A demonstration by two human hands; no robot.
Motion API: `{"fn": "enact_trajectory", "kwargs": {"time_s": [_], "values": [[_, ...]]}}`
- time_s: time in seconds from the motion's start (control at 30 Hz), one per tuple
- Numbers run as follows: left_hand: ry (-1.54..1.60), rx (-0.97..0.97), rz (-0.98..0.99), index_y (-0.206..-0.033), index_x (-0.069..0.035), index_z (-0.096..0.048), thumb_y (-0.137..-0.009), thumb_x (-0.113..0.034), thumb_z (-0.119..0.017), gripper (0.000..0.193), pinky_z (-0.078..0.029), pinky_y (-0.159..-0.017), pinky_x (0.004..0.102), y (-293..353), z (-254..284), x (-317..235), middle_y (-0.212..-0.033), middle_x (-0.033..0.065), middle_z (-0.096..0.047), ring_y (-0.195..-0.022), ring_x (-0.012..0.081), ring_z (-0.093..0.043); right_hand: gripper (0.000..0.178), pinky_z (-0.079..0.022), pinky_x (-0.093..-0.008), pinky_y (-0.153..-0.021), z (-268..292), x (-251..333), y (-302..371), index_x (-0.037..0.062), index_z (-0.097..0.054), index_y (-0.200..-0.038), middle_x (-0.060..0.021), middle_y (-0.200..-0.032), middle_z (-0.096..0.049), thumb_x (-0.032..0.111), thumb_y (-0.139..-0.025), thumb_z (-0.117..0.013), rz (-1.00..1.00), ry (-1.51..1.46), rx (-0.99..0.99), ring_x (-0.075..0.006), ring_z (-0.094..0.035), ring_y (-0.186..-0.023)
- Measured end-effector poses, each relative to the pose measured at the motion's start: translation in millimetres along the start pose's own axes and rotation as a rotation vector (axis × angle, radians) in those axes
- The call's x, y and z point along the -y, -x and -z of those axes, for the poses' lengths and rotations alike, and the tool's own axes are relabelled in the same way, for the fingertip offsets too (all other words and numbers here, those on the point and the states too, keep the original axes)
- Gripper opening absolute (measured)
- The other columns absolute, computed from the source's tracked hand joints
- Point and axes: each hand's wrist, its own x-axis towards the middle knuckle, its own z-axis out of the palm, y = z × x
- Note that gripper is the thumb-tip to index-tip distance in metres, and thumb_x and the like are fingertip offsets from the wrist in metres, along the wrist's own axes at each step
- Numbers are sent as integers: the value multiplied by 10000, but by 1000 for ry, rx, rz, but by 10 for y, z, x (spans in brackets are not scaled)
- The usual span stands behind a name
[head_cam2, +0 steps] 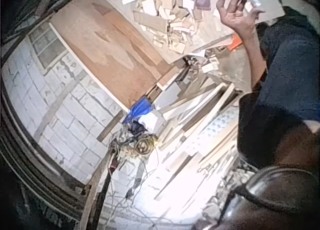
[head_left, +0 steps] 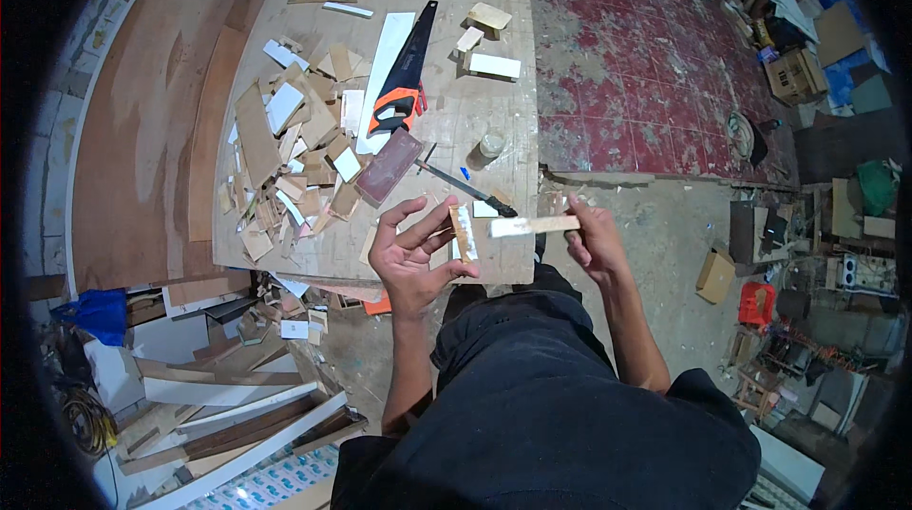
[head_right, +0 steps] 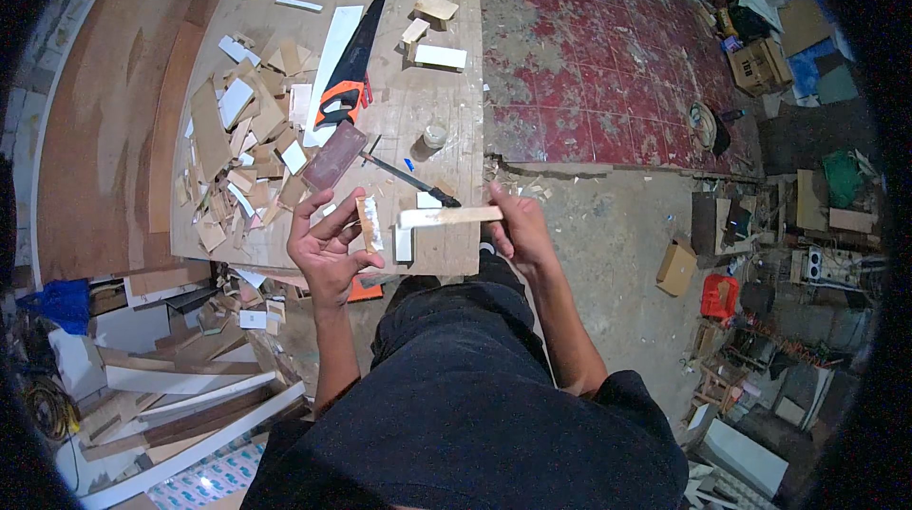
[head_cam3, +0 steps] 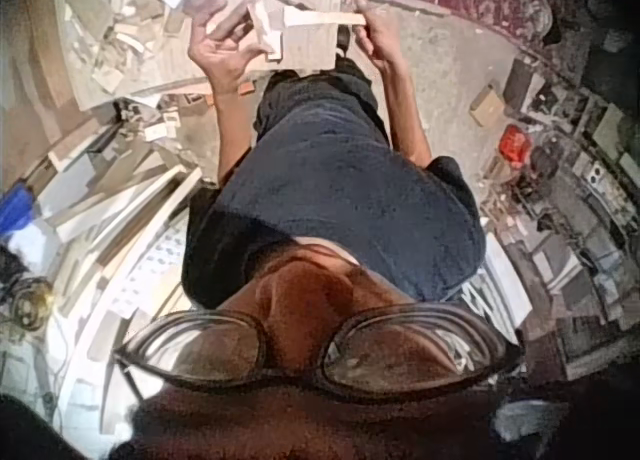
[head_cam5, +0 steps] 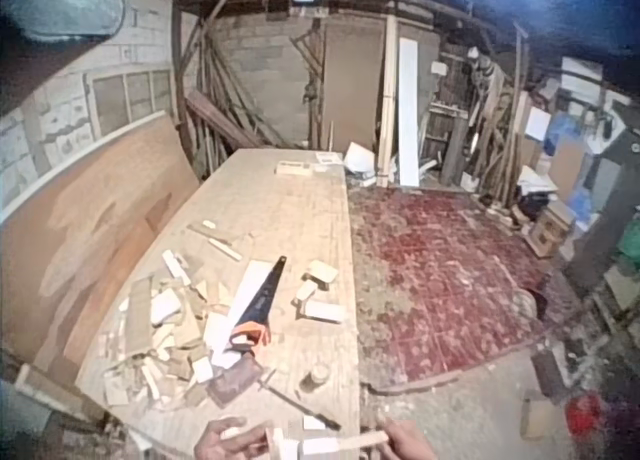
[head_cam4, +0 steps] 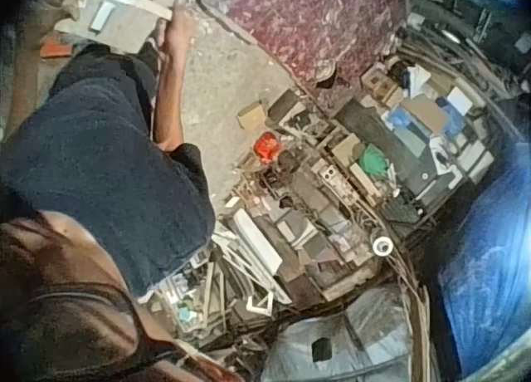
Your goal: Measure, mark, and glue small wooden blocks together on a workshop bench.
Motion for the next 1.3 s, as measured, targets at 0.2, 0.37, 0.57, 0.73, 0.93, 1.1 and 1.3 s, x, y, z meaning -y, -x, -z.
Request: {"fn": "enact_trajectory", "kwargs": {"time_s": [0.2,0.37,0.57,0.73,0.93,1.1,1.3], "values": [[-31,-117,-40,-1254,30,-381,-570,-23,-893,856,-544,-910,421,214,313,60,-1173,316,-587,-1132,326,-592,436,-355,-249,-345,339,-127,-896,-10,-643,-687,-44,-520,-574,356,-923,-615,305,255,-274,-106,-492,-365],[-127,-255,24,-1289,-9,-378,-587,73,-848,848,-568,-848,382,507,579,79,-1226,335,-547,-1066,304,-622,318,-454,-291,-436,390,-261,-1691,-29,-709,-788,-76,-522,-599,274,-876,-675,620,651,-419,-127,-581,-434],[-137,-346,22,-1286,-1,-377,-588,69,-849,845,-566,-843,362,805,738,80,-1227,323,-554,-1078,290,-617,335,-484,-314,-478,124,-247,-2086,-18,-717,-793,-112,-528,-618,306,-866,-677,716,982,-364,-178,-635,-463],[-126,-405,53,-1274,2,-392,-594,83,-841,819,-555,-867,344,923,779,67,-1236,286,-569,-1082,265,-615,332,-512,-419,-584,33,-289,-2476,20,-723,-811,-194,-638,-635,344,-855,-668,753,1226,-335,-351,-647,-593],[-238,-550,428,-1232,-7,-458,-593,100,-824,745,-507,-950,358,1074,933,524,-1202,186,-611,-1122,237,-591,346,-512,-458,-606,47,-416,-2636,24,-702,-850,-213,-698,-645,364,-792,-733,803,1322,-334,-398,-642,-671],[-374,-578,451,-1241,-18,-474,-607,76,-824,730,-514,-943,365,1556,1082,1351,-1252,157,-560,-1092,237,-590,400,-518,-392,-717,-112,-533,-2211,97,-649,-1128,-133,-914,-678,346,-820,-707,998,1406,-707,-296,-663,-815],[-269,-675,512,-1256,-7,-469,-612,89,-811,735,-544,-853,327,1823,1023,2309,-1275,127,-548,-1021,202,-596,272,-526,-339,-658,-19,-1061,-1619,51,-675,-1047,-125,-875,-684,254,-866,-664,803,1134,-298,-230,-670,-722]]}}
